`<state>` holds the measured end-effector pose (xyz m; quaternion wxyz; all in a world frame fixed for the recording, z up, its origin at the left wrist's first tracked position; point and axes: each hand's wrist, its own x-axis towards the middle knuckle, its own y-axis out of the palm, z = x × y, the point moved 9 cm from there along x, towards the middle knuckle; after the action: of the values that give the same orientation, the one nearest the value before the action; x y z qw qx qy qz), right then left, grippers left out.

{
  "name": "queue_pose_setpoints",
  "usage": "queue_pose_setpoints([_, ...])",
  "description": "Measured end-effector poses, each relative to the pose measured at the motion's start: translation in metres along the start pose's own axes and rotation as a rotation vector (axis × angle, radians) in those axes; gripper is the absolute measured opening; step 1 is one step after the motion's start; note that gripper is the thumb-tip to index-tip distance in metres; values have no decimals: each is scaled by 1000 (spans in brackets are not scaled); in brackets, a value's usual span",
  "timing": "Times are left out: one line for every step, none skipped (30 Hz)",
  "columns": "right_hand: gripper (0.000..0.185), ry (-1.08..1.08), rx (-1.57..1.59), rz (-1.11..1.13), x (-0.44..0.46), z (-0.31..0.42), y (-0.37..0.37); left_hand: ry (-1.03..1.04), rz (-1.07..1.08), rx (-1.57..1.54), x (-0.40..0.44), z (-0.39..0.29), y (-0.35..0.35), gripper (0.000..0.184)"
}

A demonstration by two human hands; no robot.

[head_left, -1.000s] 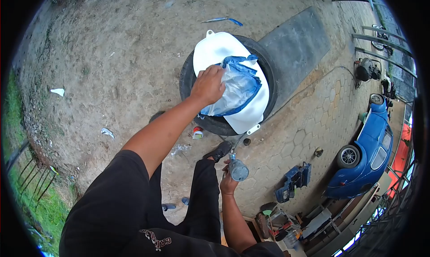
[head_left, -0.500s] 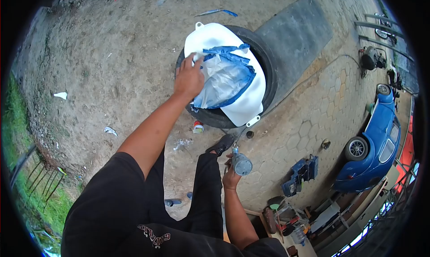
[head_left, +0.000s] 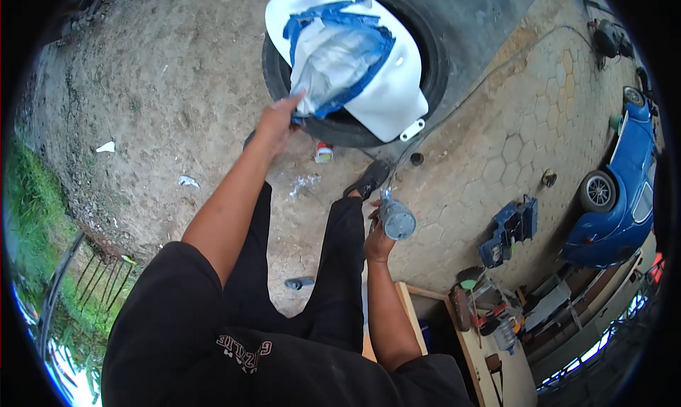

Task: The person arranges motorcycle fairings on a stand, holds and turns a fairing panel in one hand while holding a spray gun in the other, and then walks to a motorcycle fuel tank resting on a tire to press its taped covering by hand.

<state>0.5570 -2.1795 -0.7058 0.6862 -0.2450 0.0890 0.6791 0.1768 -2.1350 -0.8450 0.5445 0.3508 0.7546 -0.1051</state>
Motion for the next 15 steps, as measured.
queue_pose_setpoints([19,3,35,-17,-2,-1,-3,-32,-23,-72,-8,-12,3,33])
queue_pose_setpoints([18,-2,34,2,-1,-4,-3,-36,22,-178,-2,-18,5,33])
queue_pose_setpoints([18,-4,31,18,-3,-7,-7,-45,64,-283,3,-23,6,33])
queue_pose_setpoints([17,-7,29,35,-5,-11,-12,-69,108,-389,0,-38,12,30])
queue_pose_setpoints([19,3,30,41,-6,-15,-15,-17,165,-515,10,-51,12,27])
queue_pose_setpoints([20,-22,3,45,-9,-16,-18,3,186,-566,5,-62,20,28])
queue_pose_setpoints([21,-48,-23,52,-9,-18,-20,26,207,-617,-4,-82,32,29])
queue_pose_setpoints([21,-78,-48,61,-8,-19,-20,54,230,-670,-10,-100,42,30])
queue_pose_setpoints([23,-105,-46,68,-7,-20,-21,43,216,-703,-10,-107,46,33])
queue_pose_setpoints([24,-131,-50,70,-7,-20,-22,37,206,-736,-7,-116,49,35])
queue_pose_setpoints([24,-157,-54,71,-7,-19,-23,31,197,-770,-5,-121,51,38])
queue_pose_setpoints([25,-173,-52,71,-7,-17,-23,30,166,-781,-2,-123,51,39])
queue_pose_setpoints([25,-188,-49,72,-6,-16,-23,28,136,-793,0,-124,51,40])
queue_pose_setpoints([25,-190,-42,72,-6,-16,-24,26,105,-806,3,-126,51,40])
queue_pose_setpoints([24,-197,-48,76,-5,-12,-23,78,194,-775,-2,-131,58,45])
